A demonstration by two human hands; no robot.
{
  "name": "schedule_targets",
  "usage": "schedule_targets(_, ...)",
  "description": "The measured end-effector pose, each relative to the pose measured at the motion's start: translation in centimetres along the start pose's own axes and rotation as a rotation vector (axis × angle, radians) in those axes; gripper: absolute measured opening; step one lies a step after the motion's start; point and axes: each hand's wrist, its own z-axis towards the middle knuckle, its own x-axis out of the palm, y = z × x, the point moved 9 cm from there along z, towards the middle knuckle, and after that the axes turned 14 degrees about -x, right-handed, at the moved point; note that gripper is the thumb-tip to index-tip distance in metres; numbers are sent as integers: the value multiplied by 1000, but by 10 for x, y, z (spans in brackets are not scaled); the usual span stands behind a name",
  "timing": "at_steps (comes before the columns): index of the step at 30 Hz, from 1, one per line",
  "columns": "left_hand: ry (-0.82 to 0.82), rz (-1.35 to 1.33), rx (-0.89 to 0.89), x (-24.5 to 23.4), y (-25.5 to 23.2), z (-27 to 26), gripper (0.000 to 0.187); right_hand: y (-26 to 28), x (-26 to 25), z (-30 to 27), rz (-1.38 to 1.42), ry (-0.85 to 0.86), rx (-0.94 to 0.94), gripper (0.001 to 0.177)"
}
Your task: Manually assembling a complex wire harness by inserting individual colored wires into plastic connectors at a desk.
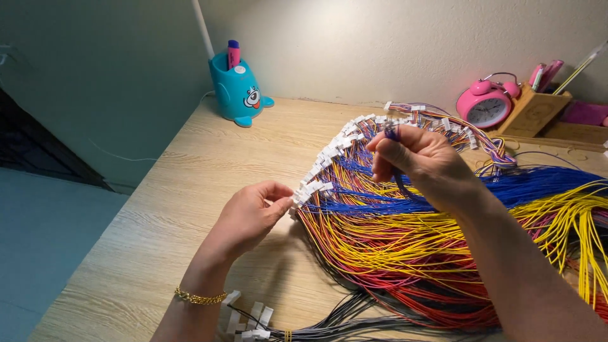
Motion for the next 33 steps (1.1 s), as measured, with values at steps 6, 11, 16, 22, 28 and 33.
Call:
schedule_targets(6, -578, 456, 739, 29, -49, -25, 27, 11, -5, -15, 41, -65, 35, 31)
schedule_targets(11, -269, 674, 843, 122, -91, -39, 63, -3, 8, -20, 25, 9, 54, 33)
schedule_targets(16, -54, 838, 725, 160, -113, -32, 70, 5, 9, -26, -46, 54, 53, 36)
schedule_targets(22, 38, 923, 702, 176, -124, -25, 87, 10, -16, -33, 97, -45, 19, 28)
schedule_targets(28, 64, 965, 620, 193, -101, 3, 68, 52, -95, -35, 227, -263, -63, 18)
schedule_targets(33, 187, 1059, 446, 192, -99, 5, 69, 145, -151, -43, 67, -182, -267, 22)
